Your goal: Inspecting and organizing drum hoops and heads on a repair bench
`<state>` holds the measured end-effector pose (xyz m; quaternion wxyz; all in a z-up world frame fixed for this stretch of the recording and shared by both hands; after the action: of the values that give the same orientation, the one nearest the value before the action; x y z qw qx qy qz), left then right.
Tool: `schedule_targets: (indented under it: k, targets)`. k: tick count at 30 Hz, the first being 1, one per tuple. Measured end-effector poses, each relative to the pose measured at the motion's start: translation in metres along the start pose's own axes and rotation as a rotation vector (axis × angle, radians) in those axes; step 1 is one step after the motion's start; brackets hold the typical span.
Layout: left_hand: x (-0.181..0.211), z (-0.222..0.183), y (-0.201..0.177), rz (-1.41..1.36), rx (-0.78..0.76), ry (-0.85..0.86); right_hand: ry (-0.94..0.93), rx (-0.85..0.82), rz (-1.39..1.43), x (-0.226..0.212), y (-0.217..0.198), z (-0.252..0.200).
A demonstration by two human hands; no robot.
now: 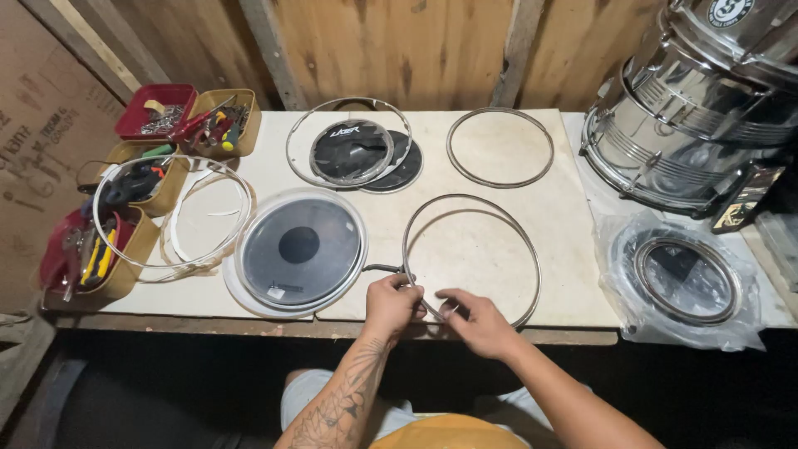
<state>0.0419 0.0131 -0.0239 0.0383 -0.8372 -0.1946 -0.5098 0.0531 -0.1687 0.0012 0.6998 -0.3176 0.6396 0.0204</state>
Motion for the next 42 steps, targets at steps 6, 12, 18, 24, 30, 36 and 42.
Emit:
schedule_targets:
  k: [6, 12, 18, 24, 30, 36, 42]
  targets:
    - [0.045, 0.016, -0.011, 0.754, -0.044, 0.328, -0.632, 0.362, -0.585, -0.033, -0.037, 0.017]
    - [0.107, 0.0, 0.037, 1.011, -0.229, 0.53, -0.684, 0.103, -1.082, -0.13, -0.056, 0.062]
    - [0.152, -0.04, 0.039, 0.763, -0.179, 0.618, -0.305, -0.007, -0.717, -0.098, -0.08, 0.089]
    - [0.114, -0.023, 0.021, 0.574, -0.126, 0.616, -0.251, 0.072, -0.637, -0.056, -0.068, 0.076]
    - [0.096, -0.009, 0.006, 0.575, -0.065, 0.626, -0.142, 0.199, -0.263, -0.03, -0.089, 0.053]
    - [0.096, -0.016, 0.021, 0.601, -0.025, 0.718, -0.217, 0.26, -0.245, -0.021, -0.099, 0.049]
    - [0.09, -0.023, 0.035, 0.704, 0.048, 0.881, -0.422, 0.372, -0.339, -0.057, -0.098, 0.036]
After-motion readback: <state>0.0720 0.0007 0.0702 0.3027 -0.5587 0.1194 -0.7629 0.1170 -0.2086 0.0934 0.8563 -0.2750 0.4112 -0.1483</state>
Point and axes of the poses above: each hand's wrist, its own z-axis towards the middle knuckle, its own y-axis out of the palm, x = y × z, the point moved 5 cm from there along z, towards the middle knuckle, and after that the axes turned 2 degrees about -z, right-handed, at the moved point
